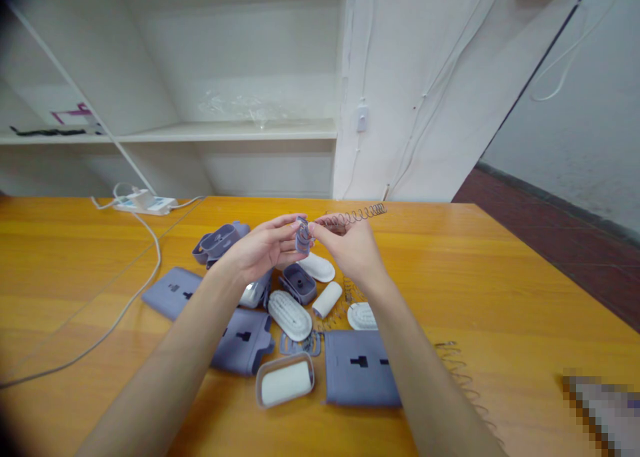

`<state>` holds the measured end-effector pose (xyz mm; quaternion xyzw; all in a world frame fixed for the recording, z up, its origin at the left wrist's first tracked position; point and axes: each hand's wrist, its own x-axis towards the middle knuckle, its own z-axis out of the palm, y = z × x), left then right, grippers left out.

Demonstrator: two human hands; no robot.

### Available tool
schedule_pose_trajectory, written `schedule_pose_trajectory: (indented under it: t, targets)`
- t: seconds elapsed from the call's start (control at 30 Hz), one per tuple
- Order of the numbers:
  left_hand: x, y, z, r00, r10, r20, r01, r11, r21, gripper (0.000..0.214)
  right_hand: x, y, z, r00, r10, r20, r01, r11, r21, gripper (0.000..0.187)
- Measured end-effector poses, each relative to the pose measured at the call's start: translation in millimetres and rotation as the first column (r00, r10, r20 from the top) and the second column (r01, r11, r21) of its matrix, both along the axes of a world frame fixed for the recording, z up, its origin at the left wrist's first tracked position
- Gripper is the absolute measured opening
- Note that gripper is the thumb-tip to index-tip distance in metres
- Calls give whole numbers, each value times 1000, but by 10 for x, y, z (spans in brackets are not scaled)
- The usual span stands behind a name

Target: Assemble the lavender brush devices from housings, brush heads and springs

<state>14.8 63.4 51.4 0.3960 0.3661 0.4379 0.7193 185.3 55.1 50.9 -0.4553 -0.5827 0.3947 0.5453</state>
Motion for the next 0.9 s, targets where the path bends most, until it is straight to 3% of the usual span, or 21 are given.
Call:
schedule_pose_trajectory:
  t: [0.9]
  targets:
    - [3,-28,38,999,32,10,-32,999,3,30,-19,-33,8,999,40,35,-41,999,22,18]
